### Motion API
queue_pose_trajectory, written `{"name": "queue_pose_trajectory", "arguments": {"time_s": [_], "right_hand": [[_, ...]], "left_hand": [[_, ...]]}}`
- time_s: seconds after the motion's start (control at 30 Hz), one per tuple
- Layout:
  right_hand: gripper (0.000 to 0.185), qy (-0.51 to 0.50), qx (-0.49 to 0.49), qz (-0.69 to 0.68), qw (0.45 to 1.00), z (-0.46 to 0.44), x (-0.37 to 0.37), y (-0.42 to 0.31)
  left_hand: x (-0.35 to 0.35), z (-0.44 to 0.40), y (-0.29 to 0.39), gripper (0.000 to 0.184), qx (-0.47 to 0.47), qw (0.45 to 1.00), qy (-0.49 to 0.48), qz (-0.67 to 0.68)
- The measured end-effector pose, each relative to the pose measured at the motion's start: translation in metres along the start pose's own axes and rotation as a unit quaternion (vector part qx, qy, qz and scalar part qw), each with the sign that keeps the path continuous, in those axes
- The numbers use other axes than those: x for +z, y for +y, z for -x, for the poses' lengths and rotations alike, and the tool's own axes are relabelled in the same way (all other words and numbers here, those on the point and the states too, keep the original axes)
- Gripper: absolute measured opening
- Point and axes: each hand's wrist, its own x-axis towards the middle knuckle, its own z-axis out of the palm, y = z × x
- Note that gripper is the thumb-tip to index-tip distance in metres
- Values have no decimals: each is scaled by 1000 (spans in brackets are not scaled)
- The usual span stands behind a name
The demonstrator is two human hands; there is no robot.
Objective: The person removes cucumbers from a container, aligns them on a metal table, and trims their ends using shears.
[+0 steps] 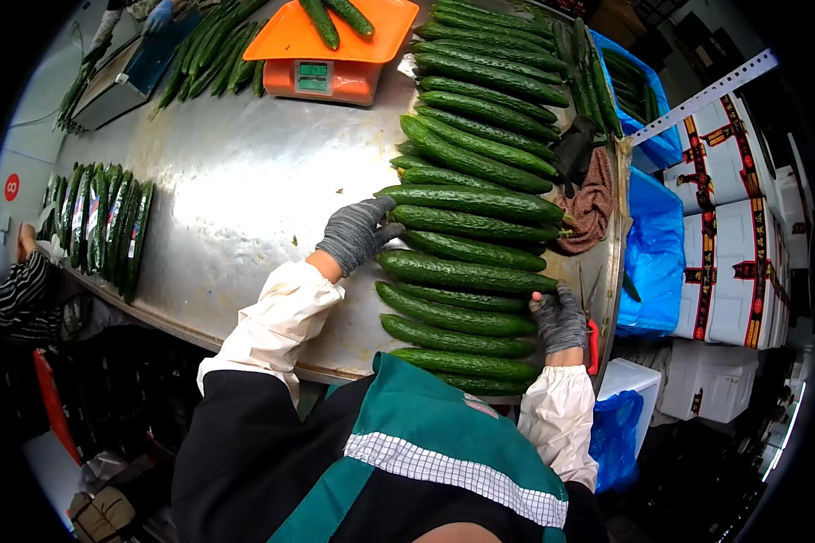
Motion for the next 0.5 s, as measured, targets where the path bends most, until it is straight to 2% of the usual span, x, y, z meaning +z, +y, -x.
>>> {"name": "queue_pose_trajectory", "arguments": {"time_s": [0.03,0.2,0.23,0.27,0.3,0.37,0.43,0.5], "right_hand": [[19,28,6,-1,1000,0,2,-1],[19,31,-21,-20,999,-3,-1,-2],[19,33,-20,-35,999,-5,-3,-1],[19,33,-20,-33,999,-7,-5,0],[20,25,-20,-36,999,-9,-6,2],[21,16,-19,-37,999,-15,-12,5],[20,15,-9,-17,1000,-17,-15,6],[19,7,-26,4,1000,-5,-13,6]], "left_hand": [[1,-1,0,30,-2,1000,3,5],[2,-9,-12,26,28,999,-1,33],[0,-9,-14,23,-44,980,-47,190],[0,-9,-16,21,-114,929,-91,341],[1,-9,-20,21,-115,928,-90,342],[6,-9,-31,16,-156,837,-82,518],[-3,-11,-28,12,-188,821,-74,534],[-5,-18,-37,10,-193,830,52,521]]}}
